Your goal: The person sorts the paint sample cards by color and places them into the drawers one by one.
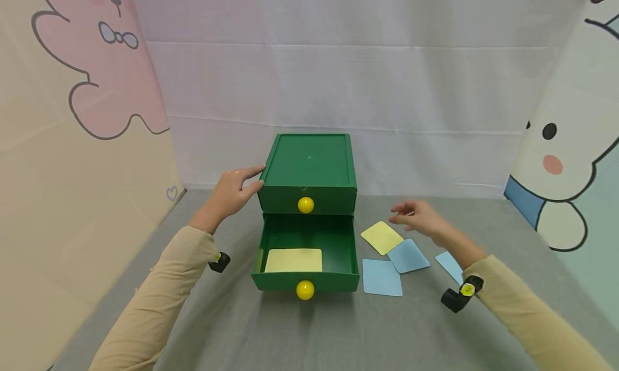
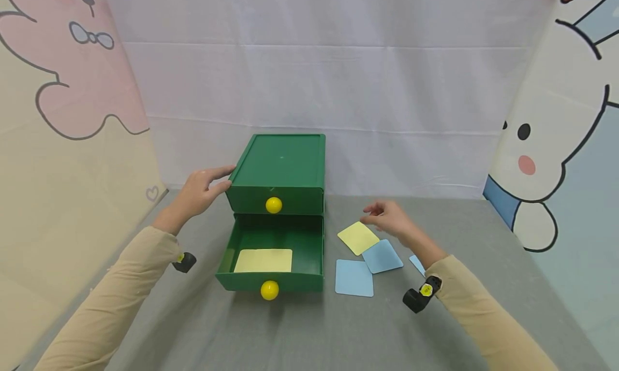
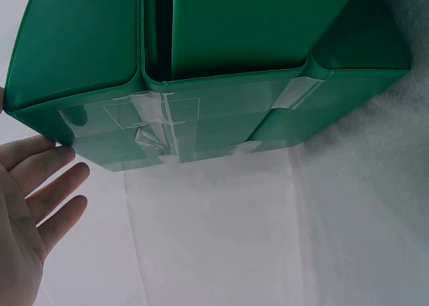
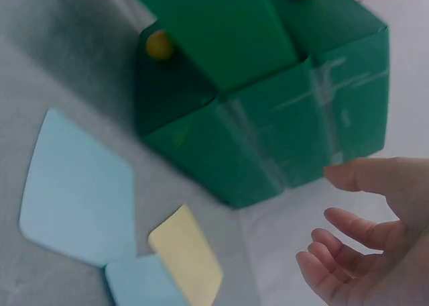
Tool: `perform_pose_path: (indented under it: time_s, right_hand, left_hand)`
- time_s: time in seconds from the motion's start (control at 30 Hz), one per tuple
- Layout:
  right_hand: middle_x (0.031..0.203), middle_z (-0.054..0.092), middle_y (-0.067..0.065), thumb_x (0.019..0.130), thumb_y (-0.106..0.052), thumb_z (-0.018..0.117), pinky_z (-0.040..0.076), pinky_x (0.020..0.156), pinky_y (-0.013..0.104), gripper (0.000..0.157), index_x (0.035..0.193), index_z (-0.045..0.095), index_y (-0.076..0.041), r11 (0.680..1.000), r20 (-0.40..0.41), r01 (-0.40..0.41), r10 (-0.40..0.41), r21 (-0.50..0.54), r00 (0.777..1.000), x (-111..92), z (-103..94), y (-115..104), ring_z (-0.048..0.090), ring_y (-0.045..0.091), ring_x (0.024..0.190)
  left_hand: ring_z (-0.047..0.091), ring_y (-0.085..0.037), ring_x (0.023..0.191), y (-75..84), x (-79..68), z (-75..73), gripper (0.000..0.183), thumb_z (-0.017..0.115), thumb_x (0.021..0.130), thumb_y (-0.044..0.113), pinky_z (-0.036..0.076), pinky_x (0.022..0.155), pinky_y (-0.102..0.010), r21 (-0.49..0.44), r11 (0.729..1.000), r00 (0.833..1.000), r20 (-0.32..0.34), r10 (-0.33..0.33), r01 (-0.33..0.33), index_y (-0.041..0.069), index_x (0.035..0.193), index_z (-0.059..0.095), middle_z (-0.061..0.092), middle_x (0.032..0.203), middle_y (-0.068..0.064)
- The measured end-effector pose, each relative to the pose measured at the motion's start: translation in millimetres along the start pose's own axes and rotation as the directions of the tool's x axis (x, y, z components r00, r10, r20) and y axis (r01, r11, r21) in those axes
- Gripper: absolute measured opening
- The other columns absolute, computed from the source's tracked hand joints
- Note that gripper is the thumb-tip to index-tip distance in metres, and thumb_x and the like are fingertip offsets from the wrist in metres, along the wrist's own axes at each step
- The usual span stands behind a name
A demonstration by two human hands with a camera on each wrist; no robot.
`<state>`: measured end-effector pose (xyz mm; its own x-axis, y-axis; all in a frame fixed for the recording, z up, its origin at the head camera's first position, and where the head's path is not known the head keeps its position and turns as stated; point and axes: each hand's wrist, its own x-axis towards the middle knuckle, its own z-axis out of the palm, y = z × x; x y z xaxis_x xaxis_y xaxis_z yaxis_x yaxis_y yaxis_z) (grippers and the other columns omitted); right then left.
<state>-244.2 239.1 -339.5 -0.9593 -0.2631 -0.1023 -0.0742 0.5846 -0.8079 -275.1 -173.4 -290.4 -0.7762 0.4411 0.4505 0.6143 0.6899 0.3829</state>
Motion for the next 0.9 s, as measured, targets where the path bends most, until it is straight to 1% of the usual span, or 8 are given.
perform_pose_path:
  time_s: [0.07,0.2,0.37,0.43,0.53,0.67,0.77,0.9]
  right_hand:
    - [0.098,0.054,0.013,0.087,-0.026,0.061,0.05,0.075,0.035,0.048,0.119,0.049,0.007,0.999,0.004,-0.031,0.031,-0.011,1.0,3.4,3.4,12.1,0.052,0.026,0.089]
    - [0.103,0.053,0.018,0.086,-0.027,0.062,0.048,0.082,0.043,0.054,0.123,0.046,0.009,0.997,0.011,-0.07,0.071,-0.027,0.997,9.9,12.5,35.1,0.052,0.032,0.094]
    - [0.105,0.052,0.022,0.084,-0.026,0.064,0.049,0.079,0.041,0.057,0.123,0.044,0.012,0.995,0.003,-0.084,0.084,-0.046,0.996,17.8,25.0,59.1,0.053,0.03,0.091]
    - [0.106,0.051,0.024,0.083,-0.025,0.065,0.049,0.076,0.04,0.057,0.122,0.045,0.012,0.994,-0.019,-0.084,0.083,-0.068,0.996,20.6,29.2,65.4,0.052,0.03,0.091]
    - [0.109,0.05,0.027,0.082,-0.024,0.066,0.047,0.074,0.041,0.057,0.121,0.045,0.012,0.991,-0.056,-0.088,0.083,-0.099,0.995,24.3,34.2,72.0,0.051,0.034,0.095]
    - [0.112,0.048,0.03,0.08,-0.022,0.068,0.046,0.077,0.043,0.058,0.12,0.045,0.013,0.984,-0.095,-0.109,0.096,-0.144,0.991,29.8,40.4,78.4,0.049,0.038,0.1]
    - [0.112,0.049,0.032,0.078,-0.02,0.07,0.047,0.076,0.044,0.06,0.12,0.045,0.015,0.975,-0.115,-0.118,0.098,-0.187,0.988,33.8,44.2,80.2,0.05,0.039,0.098]
    - [0.107,0.053,0.029,0.074,-0.018,0.073,0.047,0.072,0.042,0.059,0.116,0.049,0.016,0.964,-0.142,-0.125,0.093,-0.234,0.985,38.1,47.7,80.0,0.052,0.035,0.091]
  left_hand:
    - [0.049,-0.034,0.116,0.0,0.2,-0.1,0.042,0.05,0.093,0.018,0.039,0.096,-0.048,0.001,1.0,1.0,0.001,0.0,0.0,-0.003,0.129,0.048,0.051,0.127,-0.021]
    - [0.048,-0.034,0.116,-0.6,0.5,0.1,0.042,0.05,0.093,0.018,0.039,0.096,-0.048,0.003,1.0,1.0,0.003,0.005,-0.005,-0.003,0.129,0.048,0.051,0.127,-0.021]
    - [0.047,-0.034,0.117,-0.1,-0.2,0.0,0.042,0.05,0.094,0.018,0.038,0.097,-0.048,0.0,1.0,1.0,0.011,-0.003,0.003,-0.003,0.13,0.047,0.05,0.128,-0.021]
    - [0.047,-0.034,0.117,0.8,-0.8,-0.4,0.042,0.05,0.093,0.018,0.038,0.097,-0.048,-0.002,1.0,1.0,0.015,-0.01,0.01,-0.002,0.13,0.047,0.05,0.128,-0.021]
    - [0.047,-0.034,0.118,0.4,-1.0,-0.2,0.042,0.049,0.094,0.018,0.038,0.097,-0.048,-0.001,1.0,1.0,0.017,-0.013,0.013,-0.002,0.131,0.047,0.049,0.129,-0.021]
    - [0.047,-0.035,0.117,-0.9,-1.2,0.4,0.041,0.049,0.093,0.016,0.038,0.096,-0.048,-0.003,1.0,1.0,0.005,-0.002,0.002,-0.003,0.13,0.047,0.05,0.128,-0.022]
    - [0.048,-0.035,0.116,-0.8,-1.1,0.4,0.041,0.05,0.093,0.015,0.039,0.096,-0.048,-0.006,1.0,1.0,-0.005,0.004,-0.004,-0.003,0.129,0.048,0.05,0.127,-0.022]
    - [0.049,-0.034,0.116,-0.8,-0.9,0.7,0.041,0.05,0.093,0.016,0.039,0.096,-0.048,-0.004,1.0,1.0,-0.006,0.004,-0.004,-0.003,0.129,0.048,0.051,0.127,-0.021]
